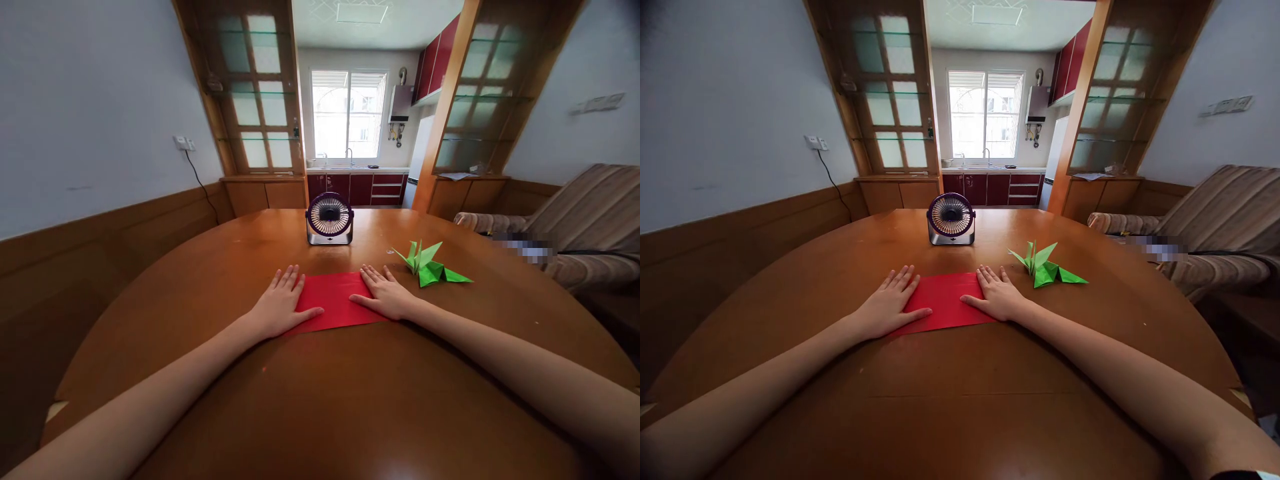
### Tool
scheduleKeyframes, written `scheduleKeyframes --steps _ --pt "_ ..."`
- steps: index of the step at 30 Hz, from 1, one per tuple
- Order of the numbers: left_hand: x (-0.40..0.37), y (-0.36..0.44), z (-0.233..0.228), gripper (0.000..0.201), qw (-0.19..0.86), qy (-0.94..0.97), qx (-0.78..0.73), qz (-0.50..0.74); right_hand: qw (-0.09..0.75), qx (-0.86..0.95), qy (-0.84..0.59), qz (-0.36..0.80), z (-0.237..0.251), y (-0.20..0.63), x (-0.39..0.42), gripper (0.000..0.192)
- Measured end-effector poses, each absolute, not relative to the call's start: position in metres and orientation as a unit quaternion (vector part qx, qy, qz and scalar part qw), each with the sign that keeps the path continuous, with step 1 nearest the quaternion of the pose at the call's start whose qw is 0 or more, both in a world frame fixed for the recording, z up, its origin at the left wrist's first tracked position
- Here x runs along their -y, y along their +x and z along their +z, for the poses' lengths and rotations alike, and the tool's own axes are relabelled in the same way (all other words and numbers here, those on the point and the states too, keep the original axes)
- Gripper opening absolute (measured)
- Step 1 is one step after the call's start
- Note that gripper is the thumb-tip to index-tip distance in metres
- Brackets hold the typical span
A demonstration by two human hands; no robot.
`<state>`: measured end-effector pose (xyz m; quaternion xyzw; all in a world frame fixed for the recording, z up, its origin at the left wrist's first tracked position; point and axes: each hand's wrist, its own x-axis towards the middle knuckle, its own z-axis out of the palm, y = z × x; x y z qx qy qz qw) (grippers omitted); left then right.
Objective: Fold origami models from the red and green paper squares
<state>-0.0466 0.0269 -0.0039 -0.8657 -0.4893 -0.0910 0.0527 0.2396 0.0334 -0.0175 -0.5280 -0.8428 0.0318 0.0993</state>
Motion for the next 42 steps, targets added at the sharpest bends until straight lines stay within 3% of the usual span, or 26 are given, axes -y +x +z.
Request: scheduleKeyframes --steps 4,8,12,15,18,22,25,29,36,42 --pt "-0.009 -0.028 0.005 0.064 0.049 -0.922 0.366 -0.113 0.1 0.84 -0.532 0.03 -0.019 0.239 -0.035 0.101" --pt "0.003 -0.014 0.004 0.058 -0.041 -0.941 0.321 -0.098 0.126 0.838 -0.532 0.01 -0.016 0.239 -0.032 0.097" --pt "0.003 -0.016 0.003 0.058 -0.055 -0.943 0.312 -0.099 0.205 0.884 -0.418 -0.038 -0.007 0.239 -0.023 0.066" --pt "-0.001 -0.021 0.003 0.046 0.007 -0.957 0.258 -0.13 0.23 0.918 -0.321 -0.024 -0.003 0.239 -0.018 0.038" --pt "-0.005 -0.023 0.003 0.034 0.091 -0.964 0.183 -0.17 0.247 0.927 -0.283 0.008 -0.003 0.239 -0.017 0.029" --pt "-0.006 -0.025 0.004 0.028 0.17 -0.956 0.141 -0.193 0.262 0.926 -0.269 0.035 -0.002 0.24 -0.013 0.025" --pt "-0.006 -0.028 0.007 0.026 0.17 -0.958 0.145 -0.181 0.251 0.933 -0.253 0.055 0.002 0.243 -0.009 0.026" --pt "-0.007 -0.034 0.009 0.022 0.122 -0.961 0.185 -0.165 0.226 0.949 -0.205 0.084 0.008 0.246 -0.004 0.031" --pt "-0.013 -0.04 0.004 0.017 -0.005 -0.932 0.274 -0.238 0.204 0.956 -0.174 0.119 0.009 0.247 -0.002 0.058" --pt "-0.01 -0.039 0.003 0.013 -0.08 -0.937 0.227 -0.253 0.225 0.953 -0.171 0.105 0.002 0.255 -0.007 0.033"
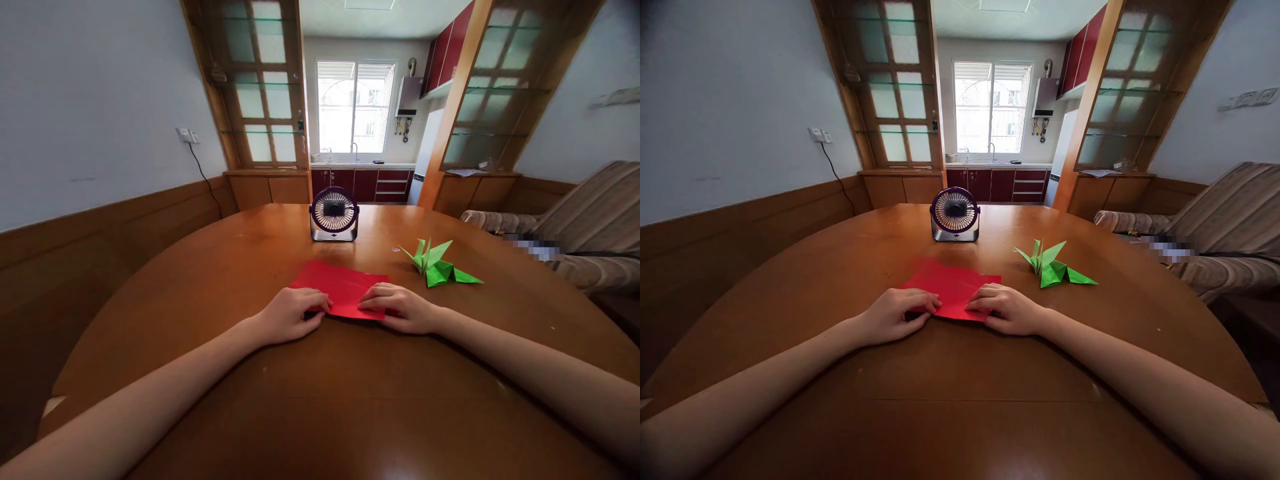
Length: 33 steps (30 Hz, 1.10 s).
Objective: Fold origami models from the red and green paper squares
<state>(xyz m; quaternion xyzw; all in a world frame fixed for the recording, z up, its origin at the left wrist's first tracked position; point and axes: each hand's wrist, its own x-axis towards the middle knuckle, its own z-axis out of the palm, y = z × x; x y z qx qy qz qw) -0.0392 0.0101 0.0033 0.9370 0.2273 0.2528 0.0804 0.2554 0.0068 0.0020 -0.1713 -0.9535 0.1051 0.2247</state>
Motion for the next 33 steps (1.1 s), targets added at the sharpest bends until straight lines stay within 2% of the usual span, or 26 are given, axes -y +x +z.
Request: scheduleKeyframes --steps 11,14,19,25,33 --pt "-0.005 -0.036 0.008 0.015 0.122 0.953 -0.15 0.232 0.296 0.894 -0.229 0.246 0.004 0.27 -0.008 0.025" --pt "-0.003 -0.035 0.008 0.016 0.121 0.953 -0.137 0.241 0.317 0.858 -0.271 0.301 0.004 0.27 -0.01 0.029" --pt "0.002 -0.025 0.004 0.02 0.129 0.937 -0.175 0.273 0.322 0.819 -0.346 0.327 0.0 0.266 -0.013 0.037" --pt "0.007 -0.01 -0.004 0.041 0.179 0.88 -0.317 0.306 0.324 0.803 -0.408 0.289 -0.006 0.258 -0.017 0.037" --pt "0.008 -0.007 -0.001 0.025 0.198 0.863 -0.351 0.306 0.32 0.819 -0.426 0.213 -0.007 0.249 -0.017 0.03"
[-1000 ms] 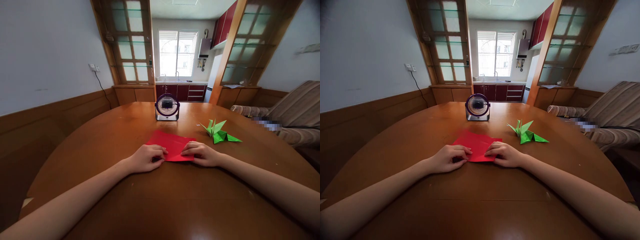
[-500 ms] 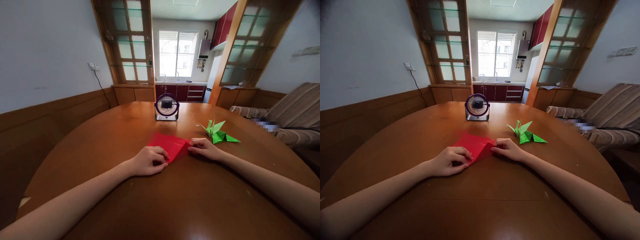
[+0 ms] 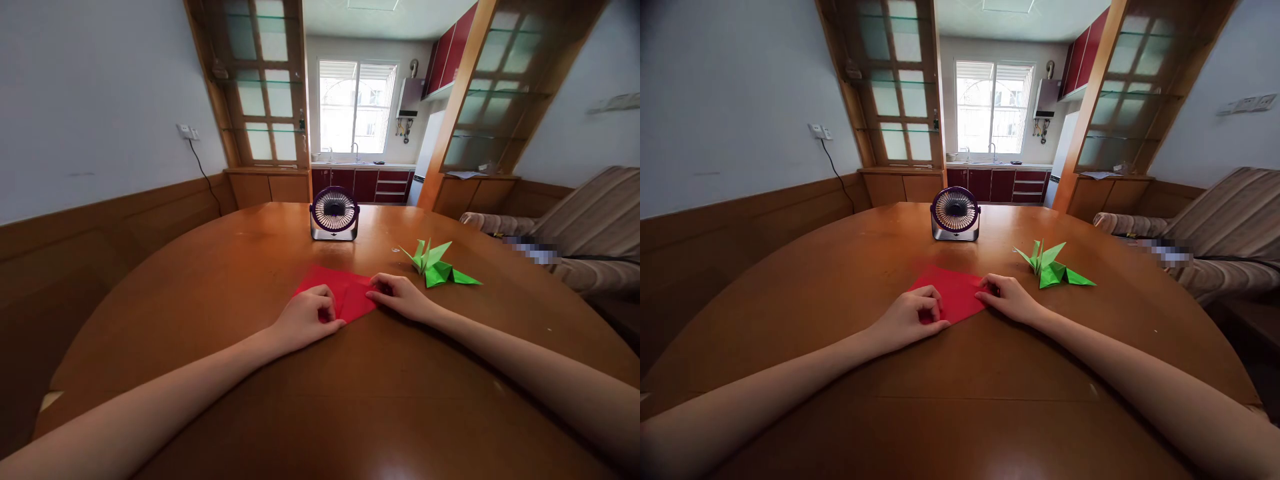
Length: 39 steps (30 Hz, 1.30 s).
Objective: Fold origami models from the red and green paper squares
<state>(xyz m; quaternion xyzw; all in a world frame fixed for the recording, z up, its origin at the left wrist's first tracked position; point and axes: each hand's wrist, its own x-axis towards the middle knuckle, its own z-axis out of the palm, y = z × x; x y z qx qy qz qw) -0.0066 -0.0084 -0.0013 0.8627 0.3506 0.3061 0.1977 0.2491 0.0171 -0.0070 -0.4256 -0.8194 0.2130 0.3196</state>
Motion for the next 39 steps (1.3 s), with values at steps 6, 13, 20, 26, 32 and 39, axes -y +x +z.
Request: scheduleKeyframes --steps 6,13,20,26,32,39 --pt "0.008 -0.008 0.002 0.011 0.2 0.877 -0.319 0.299 0.302 0.835 -0.414 0.2 -0.003 0.248 -0.014 0.033" --pt "0.008 -0.007 0.001 0.031 0.131 0.913 -0.309 0.231 0.267 0.878 -0.377 0.127 -0.004 0.246 -0.013 0.032" --pt "0.007 -0.004 -0.001 0.035 0.061 0.932 -0.308 0.183 0.22 0.896 -0.382 0.047 -0.009 0.245 -0.015 0.037" --pt "0.007 -0.001 0.003 0.034 0.019 0.939 -0.301 0.167 0.196 0.897 -0.395 0.01 -0.009 0.243 -0.015 0.038" --pt "0.004 0.004 0.01 0.031 0.036 0.94 -0.308 0.145 0.19 0.896 -0.402 0.001 -0.01 0.243 -0.014 0.036" --pt "-0.003 0.006 0.007 0.035 0.054 0.937 -0.308 0.154 0.198 0.888 -0.414 0.01 -0.007 0.241 -0.013 0.027"
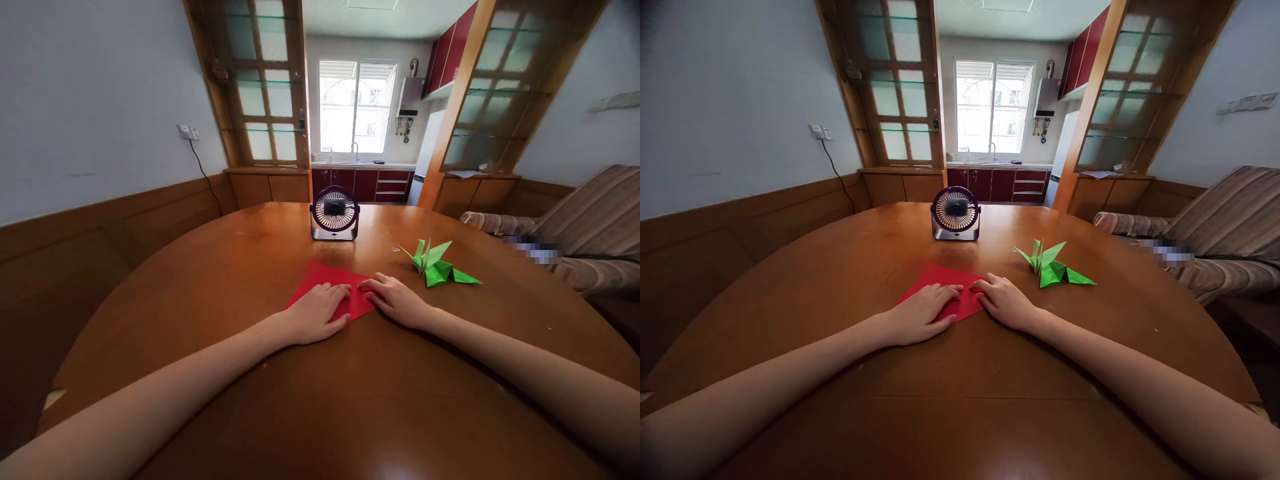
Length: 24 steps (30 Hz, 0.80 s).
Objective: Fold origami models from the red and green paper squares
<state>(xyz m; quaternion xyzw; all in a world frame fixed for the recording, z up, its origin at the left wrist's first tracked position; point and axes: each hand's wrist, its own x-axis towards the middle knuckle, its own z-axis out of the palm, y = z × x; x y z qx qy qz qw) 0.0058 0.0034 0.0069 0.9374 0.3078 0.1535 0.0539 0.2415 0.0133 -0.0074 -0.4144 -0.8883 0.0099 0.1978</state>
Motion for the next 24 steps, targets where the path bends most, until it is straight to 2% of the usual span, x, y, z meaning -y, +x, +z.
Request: scheduleKeyframes --steps 15,24 --pt "-0.034 0.003 0.01 0.018 0.179 0.935 -0.259 0.164 0.187 0.885 -0.427 0.012 -0.004 0.239 -0.011 0.02" --pt "-0.039 -0.004 0.013 0.027 0.209 0.941 -0.23 0.135 0.204 0.883 -0.424 0.006 -0.007 0.24 -0.01 0.019"
